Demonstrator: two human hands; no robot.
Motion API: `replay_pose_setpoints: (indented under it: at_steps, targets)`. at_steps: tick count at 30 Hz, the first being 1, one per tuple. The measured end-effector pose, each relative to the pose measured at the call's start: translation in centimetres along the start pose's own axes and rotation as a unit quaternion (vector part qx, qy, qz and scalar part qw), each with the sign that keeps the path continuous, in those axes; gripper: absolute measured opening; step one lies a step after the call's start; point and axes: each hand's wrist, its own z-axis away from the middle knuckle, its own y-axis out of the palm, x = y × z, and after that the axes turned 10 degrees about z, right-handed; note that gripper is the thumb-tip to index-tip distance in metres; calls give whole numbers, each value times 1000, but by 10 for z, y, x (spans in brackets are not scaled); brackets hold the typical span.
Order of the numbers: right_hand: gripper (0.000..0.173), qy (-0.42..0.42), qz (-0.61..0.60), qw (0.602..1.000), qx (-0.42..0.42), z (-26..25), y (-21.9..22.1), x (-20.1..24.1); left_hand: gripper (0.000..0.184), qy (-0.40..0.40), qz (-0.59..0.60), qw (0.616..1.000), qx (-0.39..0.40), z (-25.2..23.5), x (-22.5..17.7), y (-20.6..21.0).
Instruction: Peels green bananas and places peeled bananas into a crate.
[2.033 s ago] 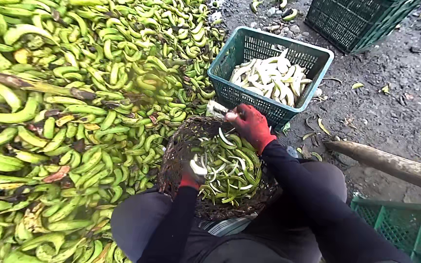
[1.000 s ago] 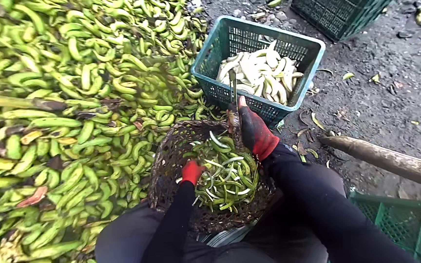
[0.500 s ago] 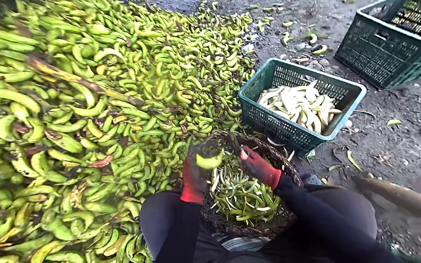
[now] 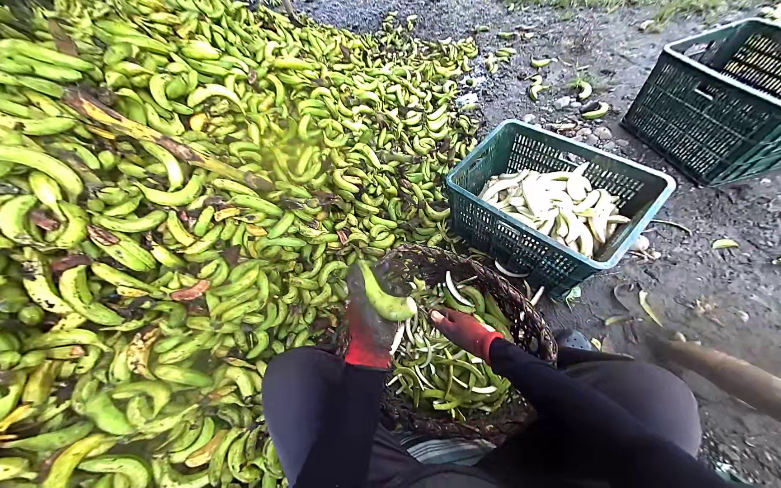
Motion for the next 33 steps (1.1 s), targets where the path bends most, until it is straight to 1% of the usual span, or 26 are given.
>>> replay_pose_setpoints:
  at_steps: [1, 2, 3, 4, 6, 8, 11, 12, 13, 15, 16, 17, 18, 19, 20, 21, 23, 25, 26, 27, 28, 30, 31, 32, 33]
  targets:
    - [65, 2, -25, 1000, -4, -1, -1, 3, 54, -7, -29, 999, 24, -3, -4, -4]
    - [64, -13, -43, 999, -12, 4, -8, 12, 55, -19, -62, 997, 33, -6, -6, -9]
    - [64, -40, -35, 998, -18, 12, -18, 23, 55, -26, -80, 996, 37, -9, -6, -14]
    - [64, -74, 7, 997, -20, 19, -29, 32, 54, -31, -88, 995, 41, -10, -4, -18]
    - [64, -140, 140, 980, -32, 29, -40, 44, 53, -29, -106, 993, 37, -9, -2, -21]
    - [64, -158, 221, 961, -43, 34, -47, 50, 51, -32, -111, 993, 30, -8, -1, -13]
    - [61, -126, 251, 957, -75, 27, -51, 52, 49, -63, -80, 994, 32, -4, 8, 2]
    - [58, -109, 249, 957, -105, 22, -53, 51, 50, -81, -71, 994, 36, -1, 13, 5]
    - [53, -91, 245, 953, -155, 17, -55, 50, 50, -107, -62, 991, 43, 4, 17, 9]
    - [47, -42, 233, 931, -278, 1, -63, 41, 46, -177, -46, 982, 53, 20, 30, 17]
    - [47, -9, 234, 921, -312, -6, -70, 35, 48, -207, -37, 976, 52, 29, 36, 21]
    - [46, 16, 235, 918, -319, -9, -76, 31, 50, -211, -27, 976, 46, 34, 41, 21]
    - [46, 15, 224, 925, -307, -7, -77, 32, 52, -187, -27, 981, 33, 31, 44, 18]
    - [48, -7, 213, 937, -278, -1, -73, 37, 51, -148, -38, 988, 16, 23, 44, 11]
    - [51, -38, 205, 950, -234, 8, -68, 42, 51, -106, -59, 993, -1, 11, 41, 4]
    - [55, -64, 204, 960, -180, 16, -64, 47, 52, -74, -86, 994, 0, 1, 37, -5]
    - [60, -98, 217, 967, -96, 27, -56, 57, 52, -52, -134, 989, 18, -9, 23, -13]
    - [58, -97, 215, 968, -82, 29, -54, 58, 50, -72, -130, 988, 29, -4, 16, -7]
    - [56, -91, 208, 969, -99, 26, -56, 56, 48, -93, -118, 988, 35, 2, 15, 0]
    - [53, -84, 208, 966, -133, 22, -58, 53, 47, -115, -107, 986, 46, 8, 15, 6]
    - [51, -74, 213, 956, -186, 17, -59, 49, 46, -139, -91, 985, 55, 12, 16, 9]
    - [51, -40, 221, 925, -306, 5, -64, 41, 43, -180, -66, 980, 57, 16, 23, 10]
    - [53, -16, 218, 913, -344, 1, -66, 38, 44, -185, -57, 980, 52, 15, 26, 9]
    - [54, 2, 209, 908, -363, -1, -68, 36, 44, -176, -48, 982, 40, 12, 29, 7]
    - [54, 4, 196, 912, -361, 0, -69, 36, 46, -149, -42, 987, 31, 6, 32, 2]
